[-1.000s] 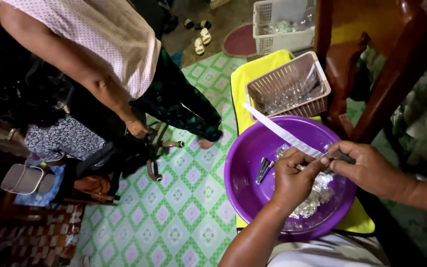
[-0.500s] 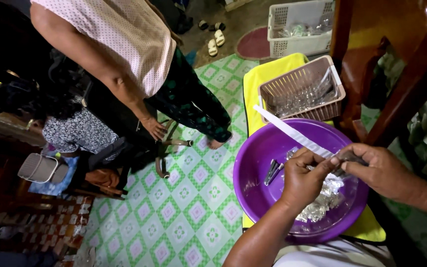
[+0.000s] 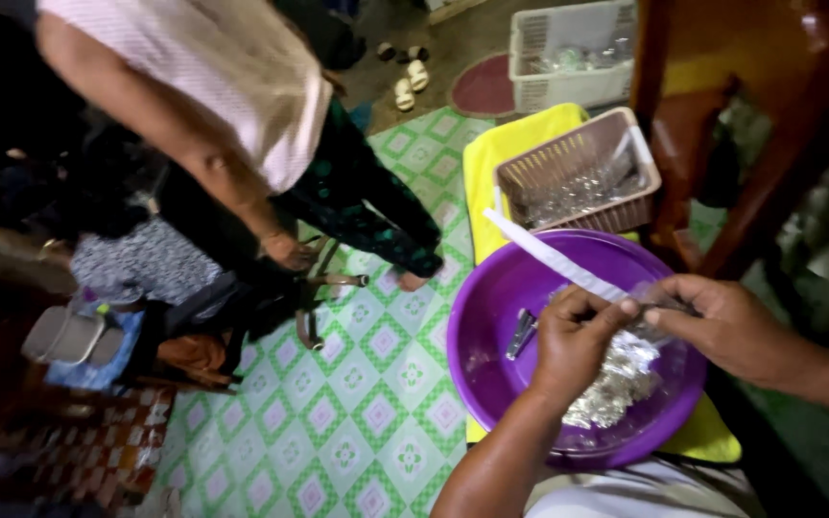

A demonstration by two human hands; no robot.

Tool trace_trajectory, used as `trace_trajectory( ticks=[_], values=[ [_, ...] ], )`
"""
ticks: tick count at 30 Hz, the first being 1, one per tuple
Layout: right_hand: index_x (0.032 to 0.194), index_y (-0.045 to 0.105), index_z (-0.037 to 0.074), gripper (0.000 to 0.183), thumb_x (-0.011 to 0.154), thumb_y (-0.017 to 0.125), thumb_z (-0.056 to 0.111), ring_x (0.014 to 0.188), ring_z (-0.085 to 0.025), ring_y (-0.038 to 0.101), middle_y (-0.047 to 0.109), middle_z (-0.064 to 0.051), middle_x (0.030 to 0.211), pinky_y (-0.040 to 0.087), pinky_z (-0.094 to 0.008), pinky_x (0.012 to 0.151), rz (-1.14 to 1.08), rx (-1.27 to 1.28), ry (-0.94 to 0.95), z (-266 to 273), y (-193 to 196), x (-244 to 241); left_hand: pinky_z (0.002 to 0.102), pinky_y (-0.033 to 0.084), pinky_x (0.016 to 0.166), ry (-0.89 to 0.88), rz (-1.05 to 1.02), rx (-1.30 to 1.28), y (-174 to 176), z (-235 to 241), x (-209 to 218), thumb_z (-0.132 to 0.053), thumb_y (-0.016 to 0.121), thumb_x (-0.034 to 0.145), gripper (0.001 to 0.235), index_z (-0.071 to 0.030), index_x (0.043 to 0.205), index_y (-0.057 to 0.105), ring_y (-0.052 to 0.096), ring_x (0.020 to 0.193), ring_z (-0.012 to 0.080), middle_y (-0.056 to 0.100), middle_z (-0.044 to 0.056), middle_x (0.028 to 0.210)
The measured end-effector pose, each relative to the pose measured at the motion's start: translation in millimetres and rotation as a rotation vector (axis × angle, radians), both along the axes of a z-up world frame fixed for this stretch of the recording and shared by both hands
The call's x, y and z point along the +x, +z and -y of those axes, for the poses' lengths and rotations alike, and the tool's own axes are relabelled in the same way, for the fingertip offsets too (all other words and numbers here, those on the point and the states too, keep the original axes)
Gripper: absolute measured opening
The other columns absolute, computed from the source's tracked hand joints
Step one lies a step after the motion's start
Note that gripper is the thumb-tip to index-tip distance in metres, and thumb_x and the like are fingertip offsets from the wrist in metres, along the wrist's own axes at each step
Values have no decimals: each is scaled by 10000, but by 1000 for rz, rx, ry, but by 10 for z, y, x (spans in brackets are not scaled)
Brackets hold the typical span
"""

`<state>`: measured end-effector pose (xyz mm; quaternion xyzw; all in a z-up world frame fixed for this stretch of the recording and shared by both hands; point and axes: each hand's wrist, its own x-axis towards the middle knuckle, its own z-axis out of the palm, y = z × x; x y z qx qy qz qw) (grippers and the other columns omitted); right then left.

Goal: The person prepares items in a purple bowl, using their hands to fold and arrange foil and paper strips while occasionally interacting with other items on the table.

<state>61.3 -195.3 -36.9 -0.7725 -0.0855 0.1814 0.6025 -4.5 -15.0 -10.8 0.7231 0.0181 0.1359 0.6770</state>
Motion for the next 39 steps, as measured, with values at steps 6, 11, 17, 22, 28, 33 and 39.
trace_trajectory(
  ticks=[6,11,17,22,28,33,39],
  values=[
    [1057,812,53,265,812,780,151,875,-126,695,812,-60,915,553,-327,841,118,13,17,-12,-68,-38,290,479,724,-15,-51,-134,-72,-61,37,-113,853,823,181,-78,714,713,585,723,118,632,28,717],
    [1010,825,7,198,837,739,46,788,-169,665,764,-67,819,590,-360,784,-15,224,18,-72,168,-147,302,486,687,10,-70,-234,-102,-112,65,-59,879,814,206,16,722,710,573,691,126,606,75,676],
    [1141,774,-50,386,788,619,-27,715,-160,572,599,-41,755,521,-320,714,-64,322,37,-117,438,-210,302,508,700,16,-104,-313,-27,-133,64,-45,854,846,216,20,729,684,602,681,136,648,72,658],
    [1225,751,-30,510,742,599,-92,654,-84,496,453,27,705,424,-223,648,79,310,109,-110,463,-178,284,513,693,72,-119,-488,-144,-184,114,-24,860,829,213,-10,720,677,606,639,134,634,62,622],
    [1279,742,-9,577,739,582,-130,613,-96,490,481,7,681,420,-243,621,95,256,134,-104,595,-175,276,505,709,80,-139,-547,-32,-162,94,0,833,850,211,-11,722,665,594,650,125,609,50,615],
    [1280,749,25,573,759,559,-120,598,-103,496,488,0,668,434,-243,619,108,210,150,-97,500,-113,284,524,701,83,-83,-446,-48,-189,89,-16,853,837,213,5,713,681,581,648,131,617,79,603],
    [1289,751,28,575,773,545,-121,608,-119,475,470,3,673,454,-257,623,98,198,164,-68,548,-93,276,517,673,66,-60,-345,98,-205,64,-12,856,836,216,16,703,688,567,647,114,620,73,593]
  ],
)
